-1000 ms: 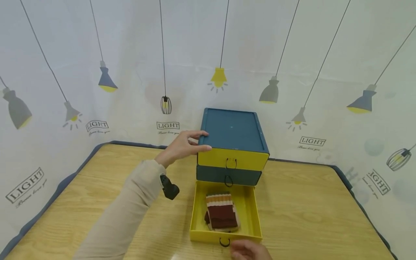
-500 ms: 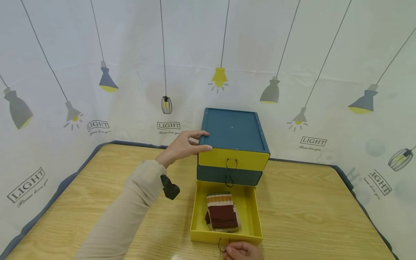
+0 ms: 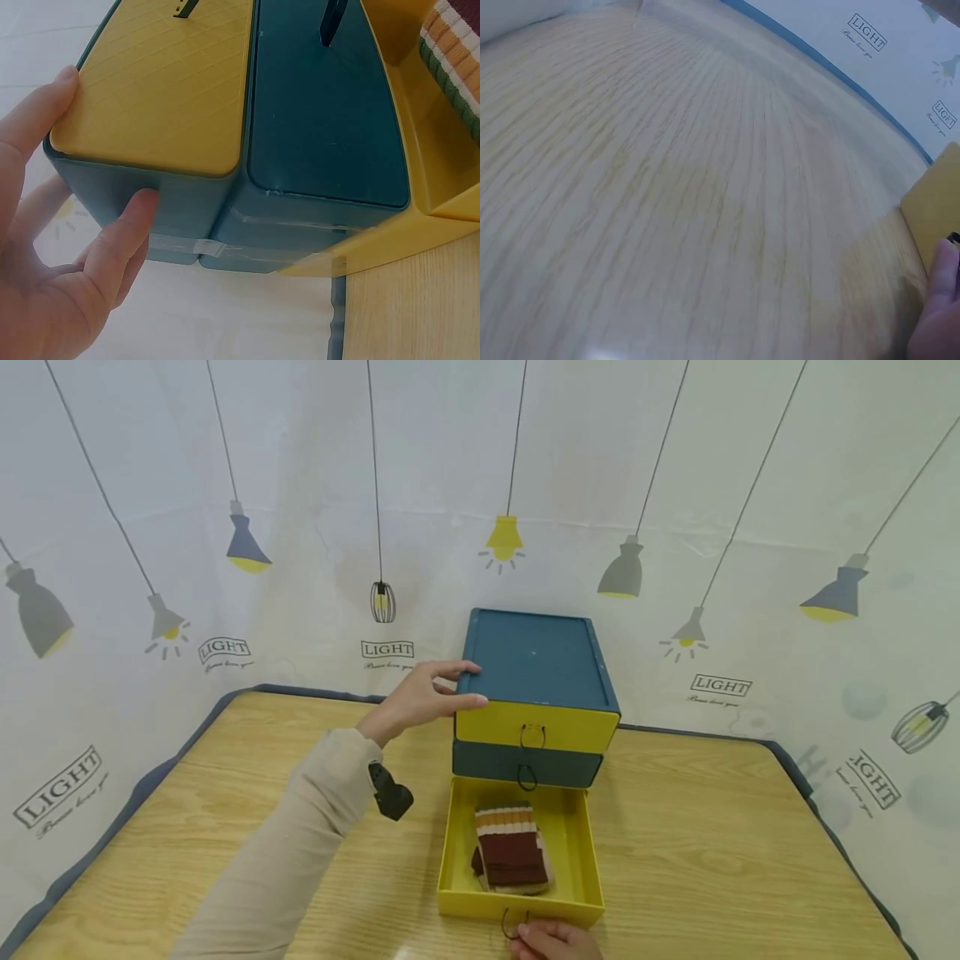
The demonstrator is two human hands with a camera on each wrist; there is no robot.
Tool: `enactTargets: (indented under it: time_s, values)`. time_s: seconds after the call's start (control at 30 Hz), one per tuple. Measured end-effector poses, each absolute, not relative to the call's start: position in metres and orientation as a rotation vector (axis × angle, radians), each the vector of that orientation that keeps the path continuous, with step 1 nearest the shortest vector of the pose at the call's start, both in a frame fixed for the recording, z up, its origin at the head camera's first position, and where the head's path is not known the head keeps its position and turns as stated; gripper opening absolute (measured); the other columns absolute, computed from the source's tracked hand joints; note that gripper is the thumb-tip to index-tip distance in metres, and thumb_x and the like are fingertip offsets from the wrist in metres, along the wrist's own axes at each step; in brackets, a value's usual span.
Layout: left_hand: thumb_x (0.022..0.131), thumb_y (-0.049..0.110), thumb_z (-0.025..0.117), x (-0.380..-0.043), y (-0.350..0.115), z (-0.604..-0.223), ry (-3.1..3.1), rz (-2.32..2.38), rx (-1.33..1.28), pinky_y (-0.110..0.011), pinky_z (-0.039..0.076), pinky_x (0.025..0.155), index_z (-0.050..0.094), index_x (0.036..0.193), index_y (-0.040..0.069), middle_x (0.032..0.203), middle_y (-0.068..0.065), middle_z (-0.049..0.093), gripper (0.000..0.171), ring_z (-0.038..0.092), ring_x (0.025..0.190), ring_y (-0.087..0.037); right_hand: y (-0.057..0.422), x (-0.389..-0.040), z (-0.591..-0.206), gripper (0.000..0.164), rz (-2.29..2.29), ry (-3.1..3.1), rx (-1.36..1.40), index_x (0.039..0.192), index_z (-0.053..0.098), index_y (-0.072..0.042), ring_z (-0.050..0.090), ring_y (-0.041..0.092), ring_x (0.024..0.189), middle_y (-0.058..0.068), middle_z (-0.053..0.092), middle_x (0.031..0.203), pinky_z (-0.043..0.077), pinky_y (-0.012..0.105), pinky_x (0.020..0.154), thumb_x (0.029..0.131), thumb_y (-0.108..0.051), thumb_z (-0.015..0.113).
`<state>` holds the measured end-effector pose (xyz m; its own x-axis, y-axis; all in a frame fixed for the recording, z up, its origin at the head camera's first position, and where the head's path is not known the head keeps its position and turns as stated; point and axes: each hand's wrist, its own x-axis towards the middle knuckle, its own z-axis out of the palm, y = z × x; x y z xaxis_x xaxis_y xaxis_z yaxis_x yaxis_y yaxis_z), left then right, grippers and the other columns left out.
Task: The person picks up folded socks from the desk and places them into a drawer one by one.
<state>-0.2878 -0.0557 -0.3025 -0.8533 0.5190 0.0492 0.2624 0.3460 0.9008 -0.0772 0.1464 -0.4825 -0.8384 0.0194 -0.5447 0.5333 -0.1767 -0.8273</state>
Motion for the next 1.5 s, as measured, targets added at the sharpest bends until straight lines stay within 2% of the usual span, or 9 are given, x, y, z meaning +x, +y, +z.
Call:
enactTargets:
  time_s: [0.13, 0.37, 0.67, 0.87, 1.33, 1.5]
  values:
    - [0.077, 0.034, 0.068, -0.288, -0.057, -0.303, 2.357, 1.519, 0.699, -0.034, 0.049, 0.077, 0.048, 0.128, 0.022, 0.135, -0.007, 0.034, 0.055, 0.048, 0.106, -0.027, 0.145, -0.077, -0.485, 0.022, -2.092, 1.735, 0.641, 0.087, 0.063, 0.000, 0.062, 0.010, 0.066, 0.006, 0.067, 0.075, 0.051, 0.023, 0.058, 0.074, -0.016, 0.071]
    - [0.078, 0.034, 0.067, -0.287, -0.058, -0.301, 2.373, 1.507, 0.688, -0.033, 0.050, 0.077, 0.049, 0.127, 0.023, 0.135, -0.007, 0.034, 0.054, 0.049, 0.105, -0.025, 0.144, -0.080, -0.487, 0.039, -2.071, 1.799, 0.657, 0.097, 0.057, 0.009, 0.063, 0.015, 0.069, 0.011, 0.066, 0.078, 0.052, 0.028, 0.061, 0.071, -0.015, 0.073]
    - [0.078, 0.034, 0.067, -0.289, -0.058, -0.301, 2.370, 1.504, 0.704, -0.032, 0.050, 0.077, 0.048, 0.128, 0.022, 0.135, -0.007, 0.034, 0.055, 0.049, 0.105, -0.026, 0.143, -0.081, -0.486, 0.035, -2.109, 1.832, 0.644, 0.097, 0.058, 0.012, 0.064, 0.016, 0.068, 0.011, 0.066, 0.076, 0.052, 0.027, 0.060, 0.073, -0.011, 0.071]
    - [0.078, 0.034, 0.067, -0.289, -0.059, -0.301, 2.368, 1.507, 0.704, -0.033, 0.049, 0.077, 0.048, 0.128, 0.022, 0.135, -0.008, 0.034, 0.055, 0.048, 0.107, -0.027, 0.146, -0.085, -0.486, 0.035, -2.143, 1.821, 0.638, 0.100, 0.057, 0.015, 0.064, 0.017, 0.070, 0.012, 0.066, 0.078, 0.052, 0.027, 0.064, 0.074, -0.005, 0.069]
    - [0.078, 0.033, 0.067, -0.289, -0.057, -0.303, 2.359, 1.518, 0.703, -0.032, 0.050, 0.076, 0.048, 0.128, 0.021, 0.134, -0.008, 0.035, 0.054, 0.049, 0.105, -0.026, 0.156, -0.109, -0.471, 0.038, -2.212, 1.777, 0.443, 0.112, 0.043, 0.023, 0.063, 0.016, 0.078, 0.012, 0.064, 0.087, 0.050, 0.028, 0.074, 0.083, 0.002, 0.057]
    - [0.078, 0.033, 0.067, -0.288, -0.057, -0.302, 2.368, 1.513, 0.703, -0.032, 0.050, 0.076, 0.048, 0.128, 0.022, 0.133, -0.007, 0.035, 0.055, 0.049, 0.105, -0.026, 0.155, -0.123, -0.470, 0.037, -2.210, 1.827, 0.443, 0.111, 0.046, 0.021, 0.063, 0.016, 0.078, 0.010, 0.064, 0.087, 0.051, 0.028, 0.074, 0.083, 0.001, 0.058]
